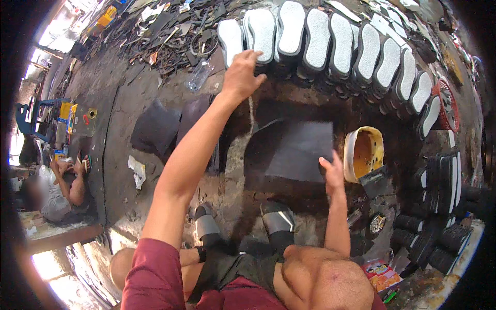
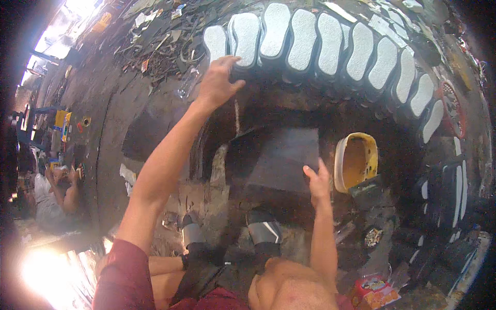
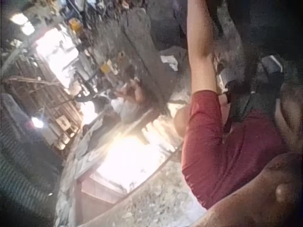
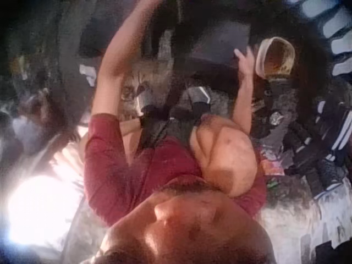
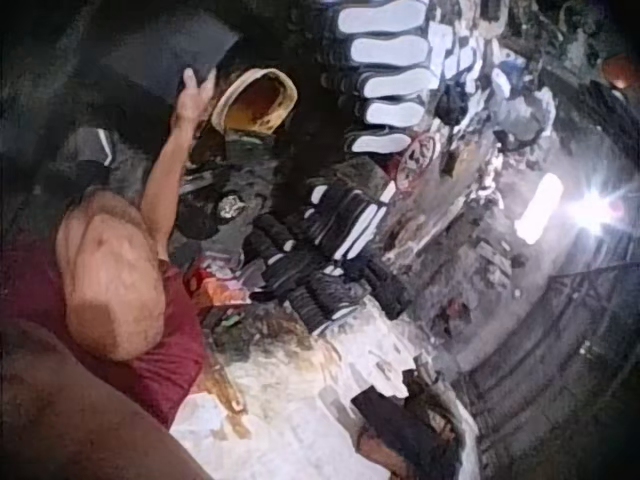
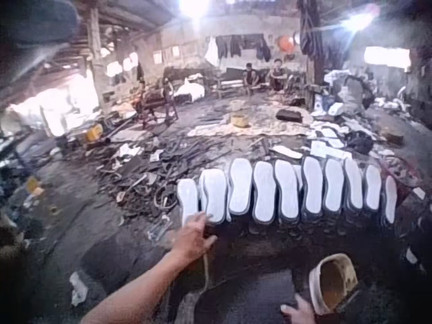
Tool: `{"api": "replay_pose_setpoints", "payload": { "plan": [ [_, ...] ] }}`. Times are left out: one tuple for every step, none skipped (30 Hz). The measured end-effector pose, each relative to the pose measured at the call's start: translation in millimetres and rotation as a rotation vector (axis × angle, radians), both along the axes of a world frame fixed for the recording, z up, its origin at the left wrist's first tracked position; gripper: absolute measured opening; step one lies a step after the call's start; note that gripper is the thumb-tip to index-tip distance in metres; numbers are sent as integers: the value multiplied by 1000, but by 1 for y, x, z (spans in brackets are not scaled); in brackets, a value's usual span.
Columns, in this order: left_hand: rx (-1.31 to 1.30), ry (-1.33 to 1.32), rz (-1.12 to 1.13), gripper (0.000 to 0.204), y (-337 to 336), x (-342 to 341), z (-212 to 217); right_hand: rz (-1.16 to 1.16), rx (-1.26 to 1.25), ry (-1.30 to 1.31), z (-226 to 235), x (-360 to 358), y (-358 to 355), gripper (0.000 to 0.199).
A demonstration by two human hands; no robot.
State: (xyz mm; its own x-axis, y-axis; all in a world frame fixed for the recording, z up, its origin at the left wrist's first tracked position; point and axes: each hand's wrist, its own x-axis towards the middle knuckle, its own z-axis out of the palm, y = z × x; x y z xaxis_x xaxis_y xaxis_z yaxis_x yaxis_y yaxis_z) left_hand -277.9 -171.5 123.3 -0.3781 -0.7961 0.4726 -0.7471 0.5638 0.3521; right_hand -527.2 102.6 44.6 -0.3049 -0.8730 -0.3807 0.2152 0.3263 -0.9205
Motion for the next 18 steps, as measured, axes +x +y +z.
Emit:
{"api": "replay_pose_setpoints", "payload": {
  "plan": [
    [-5, -181, -21, 64, -15, -10, -10, -95, 145, 87, -8, 1, 2, 75],
    [-74, -226, -47, 65, -31, -16, -15, -88, 162, 424, -12, 5, 9, 72],
    [-76, -313, -60, 66, -44, -21, -18, -78, 149, 618, -14, 6, 18, 70],
    [-40, -430, -64, 68, -55, -25, -18, -94, 31, 625, -15, 8, 22, 69],
    [-47, -516, -80, 60, -66, -27, -15, -111, -19, 639, -14, 9, 29, 67],
    [-27, -605, -144, 55, -77, -26, -8, -134, -29, 560, -13, 9, 30, 65],
    [13, -704, -206, 50, -88, -25, 2, -161, -38, 487, -11, 9, 31, 63],
    [33, -613, -291, 41, -94, -20, 11, -157, -102, 419, -8, 9, 31, 61],
    [55, -590, -331, 37, -102, -17, 23, -178, -39, 430, -6, 9, 27, 60],
    [55, -552, -280, 38, -106, -13, 33, -173, -34, 445, -3, 8, 24, 58],
    [18, -491, -258, 38, -110, -9, 41, -176, -38, 461, 0, 8, 18, 56],
    [-17, -379, -168, 39, -110, -6, 47, -177, -37, 449, 4, 7, 14, 52],
    [-32, -333, -110, 38, -111, -3, 50, -152, -56, 434, 7, 7, 10, 51],
    [-92, -230, -121, 36, -109, -1, 49, -135, -76, 425, 11, 7, 6, 50],
    [-164, -118, -138, 34, -108, 1, 46, -132, -70, 411, 13, 6, 4, 48],
    [-146, -99, -119, 34, -107, 3, 42, -108, -90, 417, 16, 6, 2, 48],
    [-129, -78, -101, 33, -107, 4, 37, -98, -83, 418, 17, 5, 2, 47],
    [-90, -72, -65, 33, -108, 7, 33, -74, -111, 420, 19, 3, 3, 46]
  ]
}}
